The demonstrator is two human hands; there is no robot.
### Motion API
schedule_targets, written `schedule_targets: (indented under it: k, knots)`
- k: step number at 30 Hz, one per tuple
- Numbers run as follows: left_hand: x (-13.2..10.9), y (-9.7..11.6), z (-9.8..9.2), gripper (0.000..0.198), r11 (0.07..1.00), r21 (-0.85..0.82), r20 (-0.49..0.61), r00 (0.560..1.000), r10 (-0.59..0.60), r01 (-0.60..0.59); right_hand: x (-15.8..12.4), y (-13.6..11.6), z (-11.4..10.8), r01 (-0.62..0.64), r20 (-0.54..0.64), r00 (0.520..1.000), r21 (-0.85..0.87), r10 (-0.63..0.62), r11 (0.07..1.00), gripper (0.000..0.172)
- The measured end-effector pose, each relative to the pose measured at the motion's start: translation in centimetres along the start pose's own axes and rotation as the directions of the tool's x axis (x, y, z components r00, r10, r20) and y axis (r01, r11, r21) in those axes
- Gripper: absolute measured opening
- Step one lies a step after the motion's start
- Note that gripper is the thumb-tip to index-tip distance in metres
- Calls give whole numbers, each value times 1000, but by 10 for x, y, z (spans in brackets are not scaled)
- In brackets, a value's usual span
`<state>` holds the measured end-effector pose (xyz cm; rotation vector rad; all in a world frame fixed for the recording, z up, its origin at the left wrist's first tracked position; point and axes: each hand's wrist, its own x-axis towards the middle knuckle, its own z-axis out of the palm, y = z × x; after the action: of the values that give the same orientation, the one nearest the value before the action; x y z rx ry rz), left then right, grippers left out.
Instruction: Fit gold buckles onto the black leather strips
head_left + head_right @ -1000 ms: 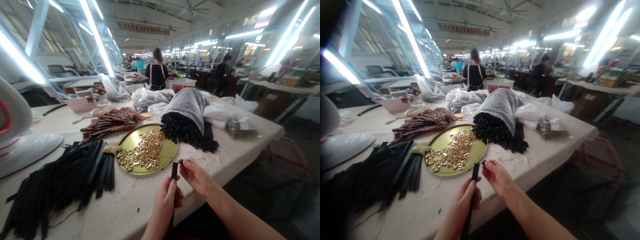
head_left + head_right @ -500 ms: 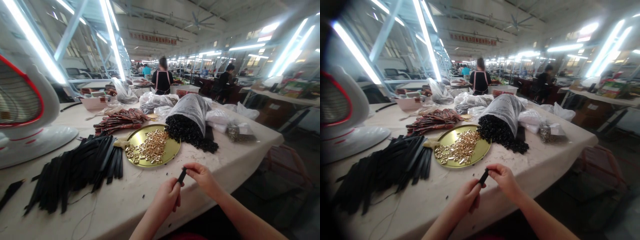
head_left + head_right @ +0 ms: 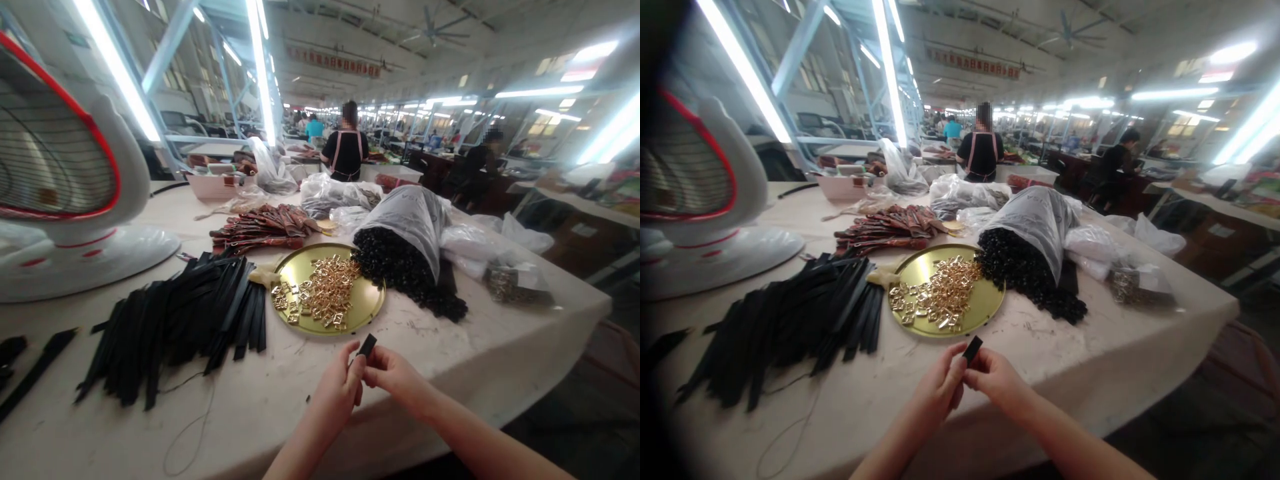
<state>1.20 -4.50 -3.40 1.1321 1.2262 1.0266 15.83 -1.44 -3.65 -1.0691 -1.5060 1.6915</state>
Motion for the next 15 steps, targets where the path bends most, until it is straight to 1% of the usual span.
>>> schedule_targets:
  k: [2,3,4,5,6,8,9,12,15]
  knots:
    - [16,3,-18,28,987,-133,-4,996,-91,90,26,-4,-11,55,-10,998,-201,-59,978,22]
    - [25,5,-27,26,964,-235,-14,991,-133,126,41,-7,-18,99,-32,993,-340,-117,935,21]
    - [35,9,-36,24,922,-356,-16,985,-170,154,58,-10,-24,131,-60,981,-497,-185,858,18]
    - [46,13,-45,22,863,-476,-5,981,-196,170,74,-13,-30,142,-62,967,-673,-246,726,14]
    - [56,16,-52,20,797,-575,19,977,-214,186,89,-15,-33,140,-31,961,-802,-274,580,12]
    - [74,18,-62,18,684,-697,81,971,-226,217,112,-16,-34,134,19,964,-895,-265,426,12]
    - [81,17,-65,19,644,-727,114,967,-227,237,120,-15,-32,134,38,969,-911,-244,390,12]
    - [91,7,-65,20,572,-761,193,949,-251,306,133,-10,-22,119,61,981,-939,-186,323,13]
    - [92,-1,-60,22,550,-746,255,924,-285,375,139,-9,-17,86,43,988,-951,-149,297,16]
